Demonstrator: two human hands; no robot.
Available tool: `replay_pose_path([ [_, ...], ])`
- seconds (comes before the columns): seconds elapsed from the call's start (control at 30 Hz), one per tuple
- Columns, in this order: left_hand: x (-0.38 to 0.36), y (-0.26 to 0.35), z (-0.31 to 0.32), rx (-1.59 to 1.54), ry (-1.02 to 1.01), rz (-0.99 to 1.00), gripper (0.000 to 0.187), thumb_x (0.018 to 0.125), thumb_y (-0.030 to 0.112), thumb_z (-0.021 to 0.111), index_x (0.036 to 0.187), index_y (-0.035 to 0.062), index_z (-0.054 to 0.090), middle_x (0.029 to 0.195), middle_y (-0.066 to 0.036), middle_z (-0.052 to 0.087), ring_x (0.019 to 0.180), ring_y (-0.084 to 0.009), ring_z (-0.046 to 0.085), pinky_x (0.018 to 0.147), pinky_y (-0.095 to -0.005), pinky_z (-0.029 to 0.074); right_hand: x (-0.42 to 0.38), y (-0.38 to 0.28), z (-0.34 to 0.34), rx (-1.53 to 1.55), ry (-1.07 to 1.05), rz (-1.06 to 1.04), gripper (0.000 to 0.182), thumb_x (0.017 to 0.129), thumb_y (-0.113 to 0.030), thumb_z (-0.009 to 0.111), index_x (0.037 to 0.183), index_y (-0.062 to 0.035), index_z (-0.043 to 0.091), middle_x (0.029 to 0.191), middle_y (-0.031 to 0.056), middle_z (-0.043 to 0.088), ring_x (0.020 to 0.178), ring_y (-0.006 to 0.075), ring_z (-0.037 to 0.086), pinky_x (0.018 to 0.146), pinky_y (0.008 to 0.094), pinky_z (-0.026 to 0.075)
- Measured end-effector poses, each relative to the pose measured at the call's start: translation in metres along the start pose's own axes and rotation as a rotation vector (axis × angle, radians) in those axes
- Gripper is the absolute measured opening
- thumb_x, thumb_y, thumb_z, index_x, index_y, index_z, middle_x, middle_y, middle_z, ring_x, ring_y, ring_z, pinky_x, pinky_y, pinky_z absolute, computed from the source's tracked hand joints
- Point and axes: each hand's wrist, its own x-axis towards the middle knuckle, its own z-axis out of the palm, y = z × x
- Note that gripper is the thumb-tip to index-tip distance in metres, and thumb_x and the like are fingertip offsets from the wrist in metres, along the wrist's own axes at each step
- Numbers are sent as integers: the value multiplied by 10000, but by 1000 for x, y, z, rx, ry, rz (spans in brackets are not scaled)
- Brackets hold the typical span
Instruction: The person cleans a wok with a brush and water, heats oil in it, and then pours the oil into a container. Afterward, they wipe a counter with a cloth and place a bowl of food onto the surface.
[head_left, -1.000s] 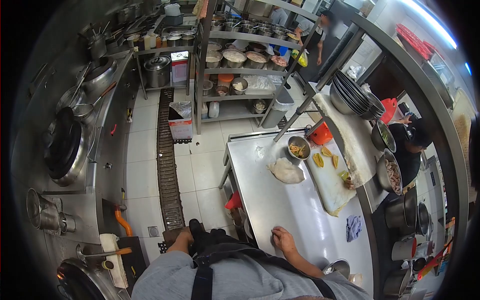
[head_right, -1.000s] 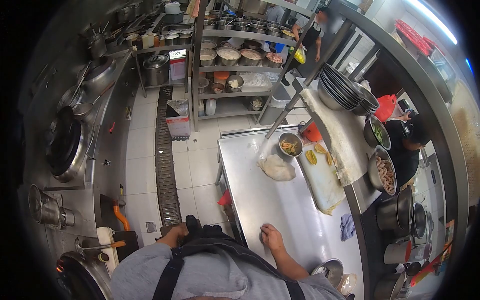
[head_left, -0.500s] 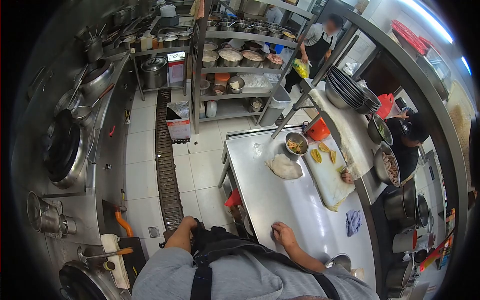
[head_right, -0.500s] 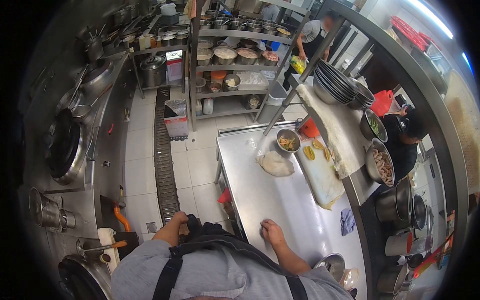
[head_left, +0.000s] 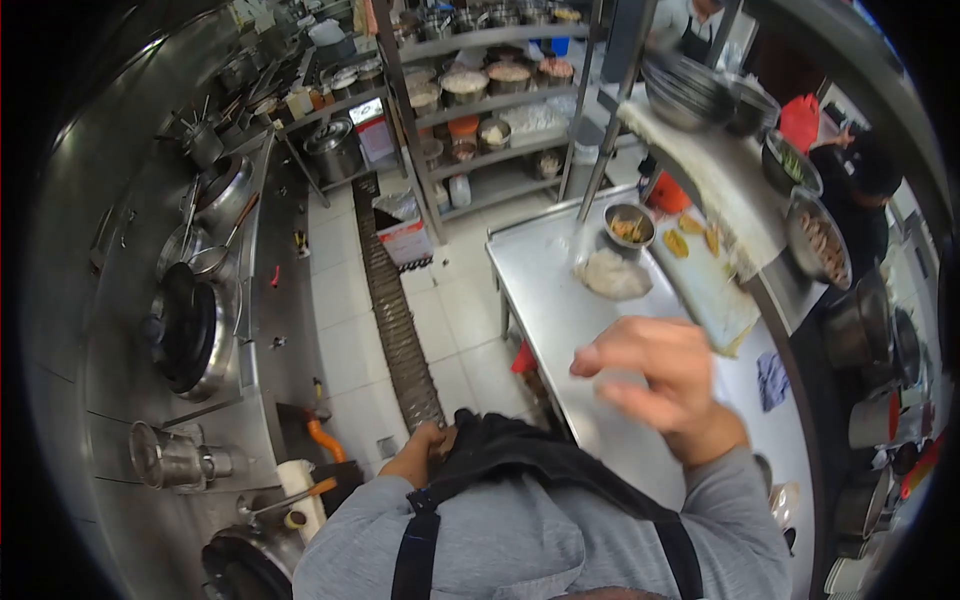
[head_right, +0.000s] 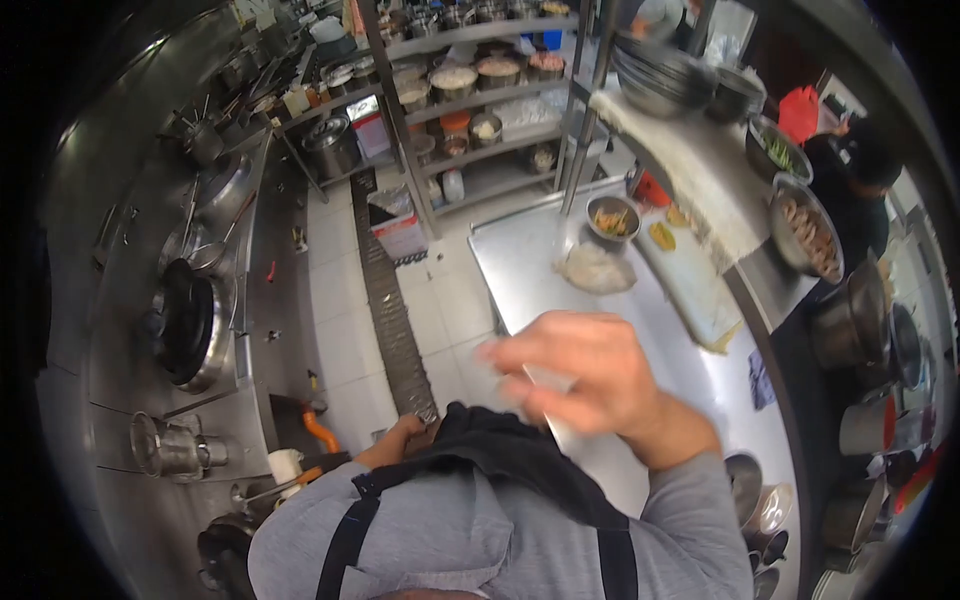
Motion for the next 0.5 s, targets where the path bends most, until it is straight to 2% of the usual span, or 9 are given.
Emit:
replay_pose_path([
  [0.03,27,-22,19,23,-25,-11,352,719,302,541,903,46,697,1032,-185,637,989,-323,610,856,-377,488,20,-10,5,12,82,-474,224,723,-74,654,934,0,667,713,97,644,610,173,619,483,257,473],
  [0.07,40,-38,32,42,-46,-20,349,712,292,545,911,48,695,1031,-181,639,976,-324,614,854,-378,489,28,-31,7,133,46,-520,163,739,-111,664,893,-56,660,824,110,660,668,247,654,560,315,529],
  [0.13,32,-50,27,40,79,-82,358,691,284,560,952,77,693,1038,-153,647,976,-311,616,858,-372,488,38,-52,5,229,-23,-524,123,752,-119,659,871,-87,665,815,88,663,665,256,651,544,303,525],
  [0.17,22,-53,27,46,56,-102,358,691,284,560,952,77,693,1038,-153,647,976,-311,616,858,-372,488,33,-51,8,254,-11,-509,123,752,-119,659,871,-87,665,815,88,663,665,256,651,544,303,525],
  [0.27,-15,-41,-3,-62,124,-65,383,682,285,571,994,94,686,1049,-142,648,984,-300,614,865,-363,484,30,-49,17,115,241,-632,186,708,-202,706,826,-67,658,744,85,645,590,212,595,470,261,455],
  [0.33,-59,-16,-27,-207,109,-108,407,725,330,636,1050,87,662,950,-149,674,743,-275,670,668,-387,544,32,-48,20,7,402,-708,250,678,-257,738,796,-54,653,697,83,633,540,183,558,421,233,409],
  [0.37,-86,6,-47,-230,34,-188,415,689,291,567,1032,80,668,1132,-131,617,1052,-286,583,902,-356,462,37,-43,20,14,395,-716,250,678,-257,738,796,-54,653,697,83,633,540,183,558,421,233,409],
  [0.47,-24,-58,40,-384,20,-132,424,696,291,562,1051,80,660,1137,-138,612,1067,-292,574,911,-355,457,58,-26,18,-63,421,-1028,290,674,-282,733,831,-59,636,800,102,644,564,169,576,398,209,410],
  [0.5,-37,-51,33,-376,10,-135,424,696,291,562,1051,80,660,1137,-138,612,1067,-292,574,911,-355,457,54,-33,23,-97,389,-821,316,726,-324,703,902,-72,628,842,96,647,581,175,584,403,215,429],
])
